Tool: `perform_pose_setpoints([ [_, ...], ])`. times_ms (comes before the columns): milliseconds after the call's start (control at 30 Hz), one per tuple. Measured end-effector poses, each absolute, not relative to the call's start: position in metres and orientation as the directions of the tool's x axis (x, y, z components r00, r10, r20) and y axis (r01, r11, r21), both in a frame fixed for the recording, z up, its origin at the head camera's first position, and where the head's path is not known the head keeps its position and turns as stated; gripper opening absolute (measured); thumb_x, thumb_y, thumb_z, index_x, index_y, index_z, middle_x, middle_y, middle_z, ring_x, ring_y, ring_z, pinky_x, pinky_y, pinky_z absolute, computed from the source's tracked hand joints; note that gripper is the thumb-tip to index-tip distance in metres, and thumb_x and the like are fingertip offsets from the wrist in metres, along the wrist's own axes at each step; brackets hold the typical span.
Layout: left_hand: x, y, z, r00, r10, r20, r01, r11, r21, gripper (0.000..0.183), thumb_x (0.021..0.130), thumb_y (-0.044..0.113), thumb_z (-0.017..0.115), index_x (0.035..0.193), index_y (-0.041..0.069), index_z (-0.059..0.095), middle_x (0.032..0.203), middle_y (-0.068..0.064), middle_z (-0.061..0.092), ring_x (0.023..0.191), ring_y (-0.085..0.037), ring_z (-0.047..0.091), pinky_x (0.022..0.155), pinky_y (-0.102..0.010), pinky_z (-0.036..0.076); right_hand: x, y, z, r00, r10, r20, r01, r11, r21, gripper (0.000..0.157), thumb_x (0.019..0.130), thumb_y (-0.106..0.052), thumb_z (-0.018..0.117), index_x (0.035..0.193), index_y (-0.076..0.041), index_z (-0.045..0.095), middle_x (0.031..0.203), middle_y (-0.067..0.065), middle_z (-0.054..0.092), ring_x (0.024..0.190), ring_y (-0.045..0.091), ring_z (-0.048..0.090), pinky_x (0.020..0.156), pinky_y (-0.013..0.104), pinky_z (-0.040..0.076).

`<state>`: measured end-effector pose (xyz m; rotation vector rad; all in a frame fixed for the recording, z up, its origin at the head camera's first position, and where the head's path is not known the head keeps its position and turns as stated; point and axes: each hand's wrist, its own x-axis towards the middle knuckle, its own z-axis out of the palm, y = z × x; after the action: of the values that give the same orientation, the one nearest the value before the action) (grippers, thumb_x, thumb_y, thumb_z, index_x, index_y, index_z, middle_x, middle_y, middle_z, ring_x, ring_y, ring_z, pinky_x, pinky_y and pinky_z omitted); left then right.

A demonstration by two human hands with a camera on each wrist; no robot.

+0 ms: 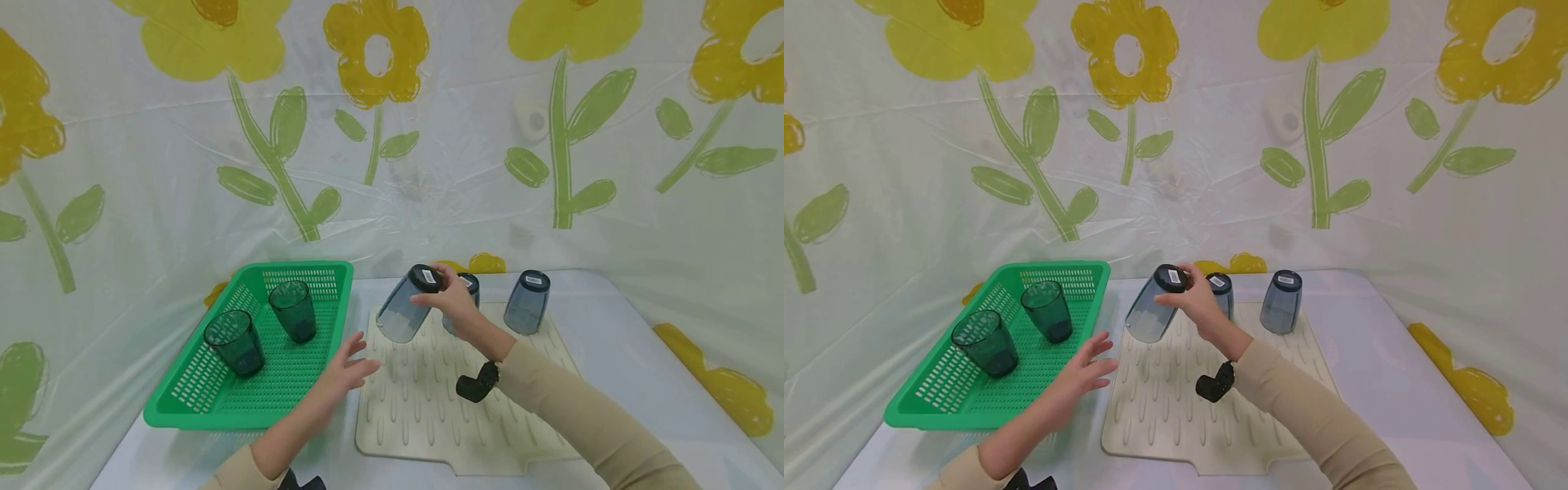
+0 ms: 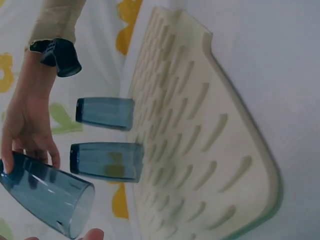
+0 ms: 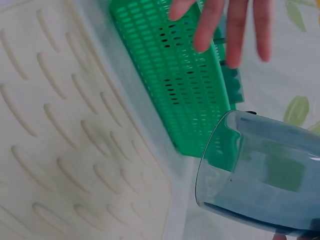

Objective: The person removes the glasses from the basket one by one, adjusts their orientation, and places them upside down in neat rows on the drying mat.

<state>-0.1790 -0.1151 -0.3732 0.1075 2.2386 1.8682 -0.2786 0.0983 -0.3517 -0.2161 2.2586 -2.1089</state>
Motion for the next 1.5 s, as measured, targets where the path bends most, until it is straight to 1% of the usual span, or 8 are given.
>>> perform_pose_setpoints([
  [200, -0.181, -0.132, -0.351, -0.989, 0.139, -0.051, -0.017, 0.236, 0.972, 0.067, 0.087, 0.024, 0.059, 0.143, 0.010, 0.024, 0.146, -0.016, 0.026, 0.132, -0.038, 0.028, 0.102, -0.055, 0.030, -0.282, 0.095, -0.352, -0.991, -0.129, 0.043, -0.057, 0.109, -0.992, 0.067, 0.075, -0.002, 0.071, 0.132, -0.009, 0.036, 0.128, 0.015, 0.045, 0.113, 0.028, 0.045, 0.096, 0.045, 0.039],
  [333, -0.187, -0.144, -0.343, -0.995, 0.093, -0.027, 0.001, 0.289, 0.957, 0.066, 0.089, 0.024, 0.057, 0.144, 0.012, 0.022, 0.147, -0.015, 0.022, 0.133, -0.037, 0.026, 0.101, -0.056, 0.030, -0.284, 0.092, -0.353, -0.991, -0.127, 0.040, -0.059, 0.147, -0.987, 0.066, 0.075, -0.003, 0.071, 0.132, -0.008, 0.036, 0.129, 0.014, 0.045, 0.113, 0.029, 0.045, 0.096, 0.046, 0.038],
  [567, -0.203, -0.168, -0.339, -0.998, 0.008, -0.057, -0.052, 0.292, 0.955, 0.077, 0.091, 0.025, 0.055, 0.148, 0.012, 0.005, 0.152, -0.015, 0.005, 0.137, -0.038, 0.012, 0.104, -0.058, 0.024, -0.291, 0.085, -0.360, -0.989, -0.147, 0.029, -0.055, 0.172, -0.984, 0.066, 0.074, -0.001, 0.072, 0.130, -0.007, 0.038, 0.129, 0.015, 0.045, 0.112, 0.029, 0.047, 0.094, 0.044, 0.041],
  [733, -0.215, -0.182, -0.336, -0.992, -0.093, -0.083, -0.105, 0.264, 0.959, 0.084, 0.091, 0.024, 0.054, 0.147, 0.012, -0.007, 0.152, -0.015, -0.004, 0.137, -0.039, 0.008, 0.106, -0.056, 0.022, -0.296, 0.080, -0.365, -0.987, -0.160, 0.036, -0.072, 0.225, -0.972, 0.066, 0.073, -0.002, 0.073, 0.130, -0.008, 0.039, 0.128, 0.016, 0.047, 0.112, 0.029, 0.048, 0.096, 0.046, 0.041],
  [900, -0.228, -0.192, -0.332, -0.985, -0.139, -0.106, -0.143, 0.289, 0.947, 0.090, 0.089, 0.023, 0.055, 0.145, 0.011, -0.015, 0.151, -0.017, -0.010, 0.138, -0.040, 0.003, 0.106, -0.057, 0.019, -0.302, 0.076, -0.372, -0.987, -0.157, 0.033, -0.075, 0.271, -0.960, 0.069, 0.072, -0.003, 0.074, 0.131, -0.008, 0.039, 0.128, 0.016, 0.048, 0.112, 0.029, 0.050, 0.096, 0.045, 0.041],
  [1067, -0.242, -0.197, -0.329, -0.980, -0.170, -0.101, -0.152, 0.323, 0.934, 0.093, 0.088, 0.021, 0.057, 0.145, 0.010, -0.015, 0.151, -0.017, -0.013, 0.138, -0.038, -0.001, 0.105, -0.058, 0.020, -0.309, 0.075, -0.378, -0.990, -0.140, 0.019, -0.060, 0.300, -0.952, 0.073, 0.070, -0.004, 0.076, 0.133, -0.010, 0.039, 0.128, 0.015, 0.049, 0.112, 0.028, 0.051, 0.095, 0.043, 0.042],
  [1300, -0.257, -0.198, -0.332, -0.978, -0.186, -0.095, -0.154, 0.337, 0.929, 0.094, 0.087, 0.023, 0.058, 0.145, 0.013, -0.016, 0.150, -0.018, -0.016, 0.138, -0.040, -0.001, 0.104, -0.059, 0.019, -0.319, 0.071, -0.382, -0.994, -0.113, 0.001, -0.039, 0.332, -0.942, 0.077, 0.069, -0.007, 0.078, 0.136, -0.009, 0.039, 0.129, 0.016, 0.049, 0.112, 0.028, 0.051, 0.095, 0.043, 0.043],
  [1500, -0.269, -0.196, -0.341, -0.973, -0.225, -0.048, -0.126, 0.345, 0.930, 0.094, 0.087, 0.021, 0.058, 0.146, 0.009, -0.013, 0.150, -0.020, -0.014, 0.138, -0.039, 0.000, 0.105, -0.058, 0.021, -0.327, 0.067, -0.387, -0.996, -0.089, -0.002, -0.029, 0.340, -0.940, 0.079, 0.069, -0.007, 0.078, 0.136, -0.010, 0.038, 0.132, 0.015, 0.048, 0.115, 0.028, 0.050, 0.096, 0.042, 0.043],
])
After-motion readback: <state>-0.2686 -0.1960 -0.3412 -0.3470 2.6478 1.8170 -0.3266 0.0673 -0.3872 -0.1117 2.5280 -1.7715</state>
